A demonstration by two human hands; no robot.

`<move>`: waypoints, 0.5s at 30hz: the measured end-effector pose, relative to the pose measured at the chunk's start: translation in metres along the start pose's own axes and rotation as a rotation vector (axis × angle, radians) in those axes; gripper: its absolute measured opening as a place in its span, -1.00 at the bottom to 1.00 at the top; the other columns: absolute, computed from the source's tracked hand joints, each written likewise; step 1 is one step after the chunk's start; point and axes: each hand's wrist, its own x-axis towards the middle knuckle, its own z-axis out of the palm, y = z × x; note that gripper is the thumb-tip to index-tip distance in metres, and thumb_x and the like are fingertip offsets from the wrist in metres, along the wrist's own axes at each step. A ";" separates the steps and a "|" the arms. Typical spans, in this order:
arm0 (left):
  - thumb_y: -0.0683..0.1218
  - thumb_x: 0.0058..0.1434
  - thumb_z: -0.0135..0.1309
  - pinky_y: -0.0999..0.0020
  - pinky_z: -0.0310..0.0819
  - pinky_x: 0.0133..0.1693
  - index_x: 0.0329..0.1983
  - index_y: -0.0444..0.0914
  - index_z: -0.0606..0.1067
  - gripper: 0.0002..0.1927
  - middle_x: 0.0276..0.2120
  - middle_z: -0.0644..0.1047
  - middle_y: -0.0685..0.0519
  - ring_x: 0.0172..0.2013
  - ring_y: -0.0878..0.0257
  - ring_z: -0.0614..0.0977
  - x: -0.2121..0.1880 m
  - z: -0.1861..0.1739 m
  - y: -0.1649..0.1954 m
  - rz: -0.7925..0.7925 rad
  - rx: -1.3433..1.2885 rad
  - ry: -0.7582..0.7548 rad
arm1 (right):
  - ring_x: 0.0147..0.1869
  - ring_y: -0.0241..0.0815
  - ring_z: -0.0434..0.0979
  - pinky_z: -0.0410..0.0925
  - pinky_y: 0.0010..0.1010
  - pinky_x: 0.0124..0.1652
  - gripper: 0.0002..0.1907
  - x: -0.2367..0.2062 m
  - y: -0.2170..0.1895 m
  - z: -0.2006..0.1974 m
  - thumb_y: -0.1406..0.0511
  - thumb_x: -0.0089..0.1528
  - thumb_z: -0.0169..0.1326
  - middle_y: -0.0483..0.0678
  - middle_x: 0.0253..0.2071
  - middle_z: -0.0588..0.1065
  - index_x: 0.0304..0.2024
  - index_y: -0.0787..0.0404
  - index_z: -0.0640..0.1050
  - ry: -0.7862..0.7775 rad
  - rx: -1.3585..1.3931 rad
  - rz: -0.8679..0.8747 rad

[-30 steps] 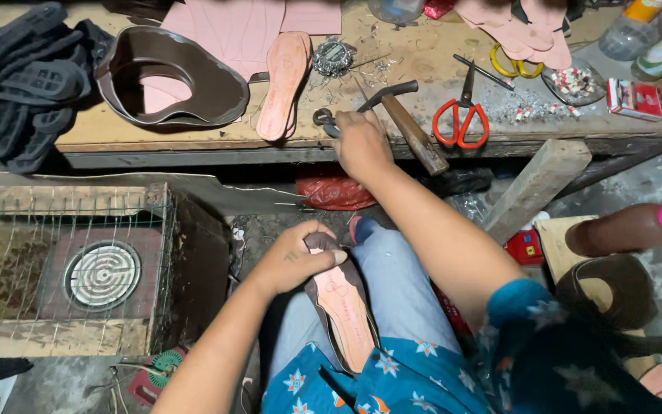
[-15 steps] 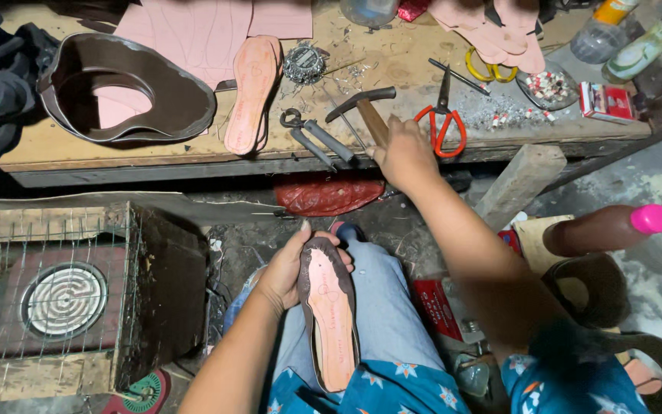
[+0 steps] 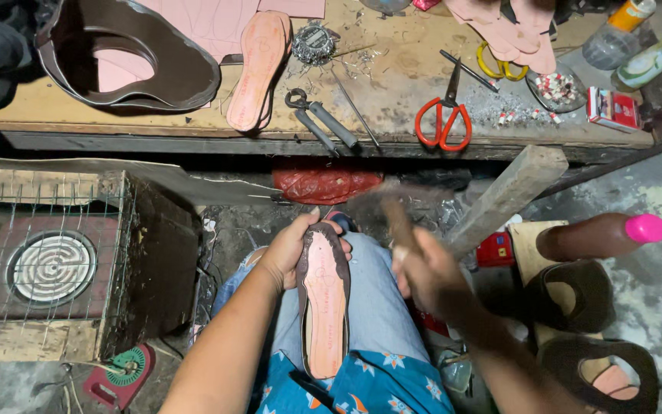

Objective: The person uses pliers and a hammer to attach and secure a brown sole onto a pink shoe base. They repeatedly clamp the edges, tap with the hammer, and inspect the fit while seated on the floor.

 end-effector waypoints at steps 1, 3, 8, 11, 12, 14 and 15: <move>0.28 0.37 -0.15 0.04 0.63 -0.15 -0.12 -0.29 0.49 -0.46 -0.28 0.64 -0.22 -0.24 -0.05 0.71 0.001 -0.001 -0.001 0.007 0.003 -0.004 | -0.50 -0.23 0.43 0.34 -0.35 -0.45 -0.72 -0.017 0.014 0.000 0.27 0.30 -0.07 -0.05 -0.46 0.45 -0.01 0.32 0.44 0.043 -0.060 0.070; 0.27 0.37 -0.14 0.03 0.63 -0.17 -0.11 -0.30 0.50 -0.46 -0.28 0.64 -0.22 -0.25 -0.06 0.71 0.004 -0.003 -0.003 0.013 0.006 -0.012 | -0.43 -0.23 0.46 0.38 -0.32 -0.35 -0.72 -0.044 0.037 -0.003 0.20 0.35 -0.11 -0.12 -0.42 0.48 0.02 0.20 0.45 0.143 -0.367 -0.167; 0.26 0.34 -0.14 0.04 0.64 -0.19 -0.13 -0.27 0.48 -0.49 -0.29 0.65 -0.22 -0.27 -0.05 0.71 0.008 -0.006 -0.009 0.014 0.035 0.023 | -0.46 -0.22 0.41 0.36 -0.34 -0.33 -0.60 -0.044 0.059 0.010 0.11 0.45 -0.26 -0.14 -0.47 0.46 -0.38 0.17 0.41 0.347 -0.232 -0.445; 0.22 0.38 -0.12 0.08 0.64 -0.18 -0.11 -0.33 0.49 -0.49 -0.28 0.64 -0.22 -0.28 -0.03 0.69 0.007 -0.006 -0.010 0.058 0.045 -0.069 | -0.40 -0.20 0.49 0.37 -0.24 -0.36 -0.62 -0.040 0.048 0.022 0.09 0.30 0.01 -0.07 -0.51 0.46 -0.09 0.27 0.52 0.089 -0.608 -0.174; 0.20 0.41 -0.11 0.10 0.64 -0.17 -0.10 -0.37 0.50 -0.49 -0.27 0.64 -0.22 -0.28 -0.03 0.69 0.008 -0.006 -0.010 0.080 0.045 -0.111 | -0.43 -0.16 0.50 0.39 -0.22 -0.37 -0.64 -0.043 0.040 0.020 0.09 0.29 0.00 -0.05 -0.52 0.47 -0.13 0.26 0.52 0.077 -0.538 -0.158; 0.21 0.36 -0.11 0.08 0.63 -0.20 -0.17 -0.25 0.46 -0.56 -0.30 0.63 -0.21 -0.30 -0.02 0.70 0.007 -0.005 -0.010 0.023 0.011 -0.050 | -0.49 -0.07 0.53 0.42 -0.18 -0.41 -0.67 -0.052 0.026 0.020 0.10 0.27 -0.01 -0.01 -0.54 0.50 -0.19 0.24 0.52 0.052 -0.387 -0.100; 0.22 0.34 -0.12 0.07 0.63 -0.22 -0.21 -0.20 0.44 -0.60 -0.32 0.63 -0.20 -0.30 -0.02 0.71 0.007 -0.006 -0.009 0.003 -0.006 -0.021 | -0.47 -0.10 0.51 0.41 -0.22 -0.38 -0.69 -0.057 0.020 0.019 0.12 0.31 -0.07 -0.02 -0.53 0.49 -0.22 0.22 0.51 0.120 -0.388 -0.236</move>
